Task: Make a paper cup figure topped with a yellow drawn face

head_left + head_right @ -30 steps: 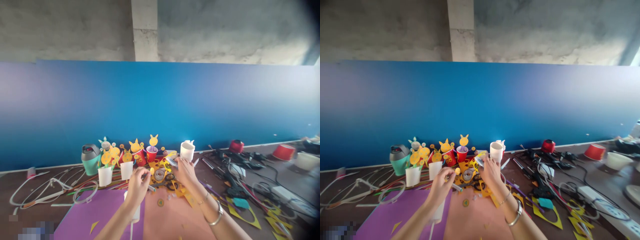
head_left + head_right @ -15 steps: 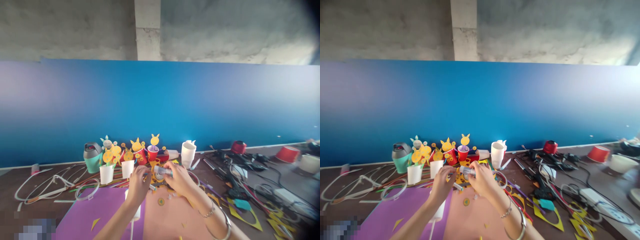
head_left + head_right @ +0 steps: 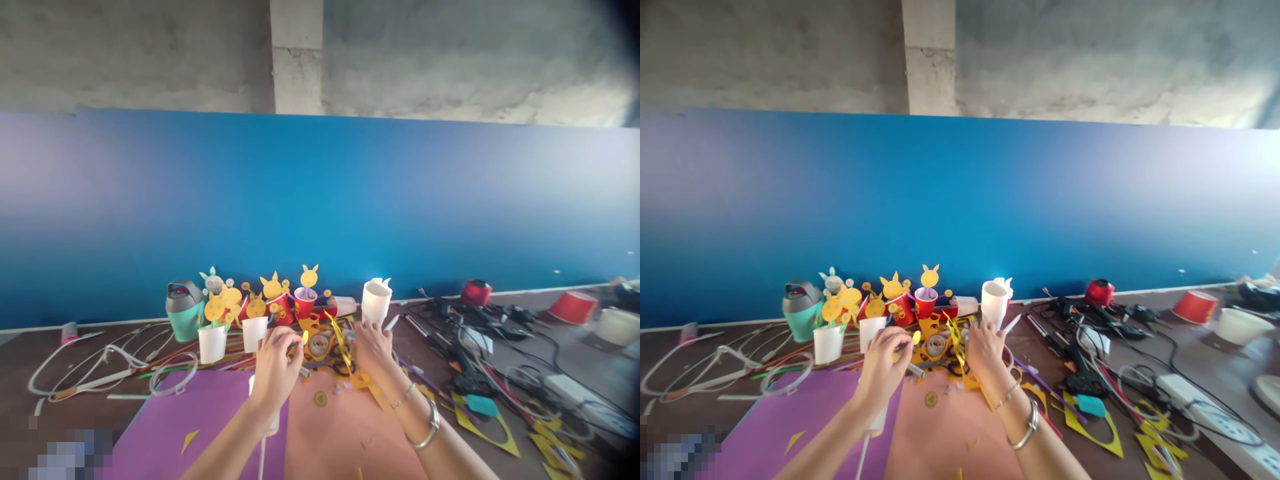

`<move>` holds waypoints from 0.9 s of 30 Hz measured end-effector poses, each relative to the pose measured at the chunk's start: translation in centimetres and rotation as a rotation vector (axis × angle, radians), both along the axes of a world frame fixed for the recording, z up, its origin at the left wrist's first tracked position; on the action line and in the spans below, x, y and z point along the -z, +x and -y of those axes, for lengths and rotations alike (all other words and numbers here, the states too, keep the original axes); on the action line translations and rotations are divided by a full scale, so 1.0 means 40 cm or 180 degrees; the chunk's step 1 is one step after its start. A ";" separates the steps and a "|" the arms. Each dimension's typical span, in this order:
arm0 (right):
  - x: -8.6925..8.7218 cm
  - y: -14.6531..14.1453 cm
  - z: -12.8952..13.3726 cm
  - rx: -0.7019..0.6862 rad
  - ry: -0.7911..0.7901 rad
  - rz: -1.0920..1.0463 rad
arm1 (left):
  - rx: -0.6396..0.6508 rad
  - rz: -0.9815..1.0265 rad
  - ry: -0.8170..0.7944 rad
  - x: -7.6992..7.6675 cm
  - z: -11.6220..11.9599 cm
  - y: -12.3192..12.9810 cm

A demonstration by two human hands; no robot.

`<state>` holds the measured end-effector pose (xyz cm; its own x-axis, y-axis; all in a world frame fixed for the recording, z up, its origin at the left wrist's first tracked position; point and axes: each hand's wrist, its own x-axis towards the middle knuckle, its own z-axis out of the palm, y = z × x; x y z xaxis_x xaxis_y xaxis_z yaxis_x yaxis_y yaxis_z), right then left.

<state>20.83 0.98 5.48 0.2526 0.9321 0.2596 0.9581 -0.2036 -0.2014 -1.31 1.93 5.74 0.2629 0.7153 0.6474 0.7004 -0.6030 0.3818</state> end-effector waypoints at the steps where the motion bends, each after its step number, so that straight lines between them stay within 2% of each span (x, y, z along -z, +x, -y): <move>1: -0.003 -0.010 0.001 -0.0083 0.0207 -0.0121 | -0.0033 -0.0178 0.0163 -0.001 0.005 -0.001; 4: -0.016 -0.054 0.005 -0.0750 0.0849 -0.1268 | -0.0117 -0.0687 0.0728 -0.001 0.024 -0.003; 6: -0.024 -0.088 0.012 -0.1095 0.0752 -0.2314 | -0.0132 -0.0945 0.1034 0.002 0.038 -0.003; 9: -0.033 -0.124 0.026 -0.1072 0.0454 -0.3185 | -0.0142 -0.1166 0.1289 0.005 0.057 0.000; 12: -0.034 -0.127 0.033 -0.1082 0.0312 -0.3532 | -0.0144 -0.1257 0.1395 0.004 0.067 0.004; 16: -0.023 -0.110 0.024 -0.1352 0.0047 -0.3767 | -0.0214 -0.1270 0.1438 0.005 0.070 0.005; 22: -0.011 -0.114 0.013 -0.1290 0.0288 -0.3932 | -0.0247 -0.1304 0.1408 0.016 0.074 0.000; 25: -0.008 -0.115 0.006 -0.1232 0.0315 -0.3995 | -0.0122 -0.1156 0.1310 0.001 0.064 0.003; 27: -0.005 -0.109 -0.001 -0.1155 0.0439 -0.3949 | -0.0084 -0.0886 0.1079 -0.025 0.043 -0.002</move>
<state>16.46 1.01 5.69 0.1325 0.9820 0.1346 0.1144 0.1197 -0.9862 -1.38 0.21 6.74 0.4449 0.4835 0.7539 0.7655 -0.6421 -0.0400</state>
